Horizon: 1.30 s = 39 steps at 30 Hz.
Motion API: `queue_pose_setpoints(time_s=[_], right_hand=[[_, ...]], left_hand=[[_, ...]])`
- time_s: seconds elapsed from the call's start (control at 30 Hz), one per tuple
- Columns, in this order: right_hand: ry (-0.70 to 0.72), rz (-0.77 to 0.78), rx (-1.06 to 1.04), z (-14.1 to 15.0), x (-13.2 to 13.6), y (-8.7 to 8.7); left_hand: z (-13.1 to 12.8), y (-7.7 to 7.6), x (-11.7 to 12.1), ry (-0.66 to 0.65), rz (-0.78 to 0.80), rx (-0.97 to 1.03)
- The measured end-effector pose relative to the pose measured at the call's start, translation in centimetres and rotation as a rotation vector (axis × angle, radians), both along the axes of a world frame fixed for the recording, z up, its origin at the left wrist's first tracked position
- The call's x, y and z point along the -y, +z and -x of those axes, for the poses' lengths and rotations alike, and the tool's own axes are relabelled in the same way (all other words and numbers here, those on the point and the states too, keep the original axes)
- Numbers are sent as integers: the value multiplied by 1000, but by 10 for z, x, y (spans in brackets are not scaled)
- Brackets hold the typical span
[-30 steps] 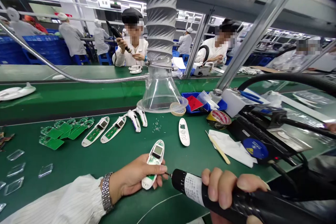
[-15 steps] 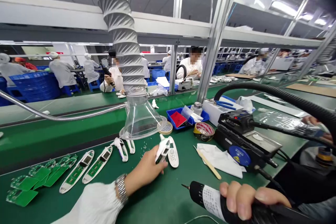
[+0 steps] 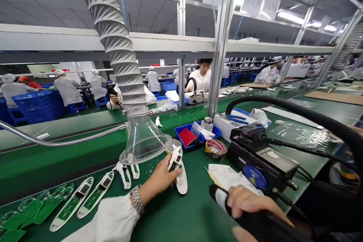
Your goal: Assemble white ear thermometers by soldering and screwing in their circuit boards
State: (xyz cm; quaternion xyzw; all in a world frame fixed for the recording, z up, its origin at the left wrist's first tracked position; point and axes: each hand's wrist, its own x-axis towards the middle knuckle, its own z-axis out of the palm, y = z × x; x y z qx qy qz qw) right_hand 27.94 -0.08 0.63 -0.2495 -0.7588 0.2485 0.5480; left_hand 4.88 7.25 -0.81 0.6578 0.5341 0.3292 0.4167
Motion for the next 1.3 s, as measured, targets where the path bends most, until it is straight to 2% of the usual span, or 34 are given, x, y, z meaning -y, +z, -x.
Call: queue_pose_setpoints(time_s=[0.03, 0.1, 0.2, 0.27, 0.37, 0.47, 0.53, 0.67, 0.77, 0.87, 0.97, 1.03, 1.13, 1.3], right_hand=[[38, 6, 88, 3, -5, 3], [130, -19, 229, 7, -18, 4], [148, -122, 591, 7, -42, -8], [120, -219, 848, 4, -56, -21], [93, -255, 990, -3, -69, -39], [73, -224, 1017, -9, -74, -48], [11, -177, 979, -15, -72, -49], [-317, 35, 817, -23, -61, -49], [-484, 210, 824, -23, -57, -54], [-516, 299, 858, -20, -59, -59], [-503, 379, 857, -17, -66, -61], [-482, 432, 843, -17, -70, -60], [-487, 487, 789, -21, -75, -60], [-676, 530, 642, -33, -72, -53]], left_hand=[[1, 0, 14, -31, 84, 55], [4, -1, 40, -79, 306, 297], [11, -5, 67, -77, 526, 643], [17, -8, 77, -53, 579, 708], [24, -14, 83, 4, 626, 722], [25, -18, 85, 87, 634, 715], [25, -20, 86, 127, 649, 721], [28, -25, 87, 71, 692, 790], [35, -29, 88, 50, 667, 696], [42, -28, 88, 112, 557, 550], [44, -21, 91, 63, 534, 523], [43, -18, 93, 27, 581, 585], [41, -21, 96, 58, 642, 761], [40, -29, 98, 94, 643, 964]])
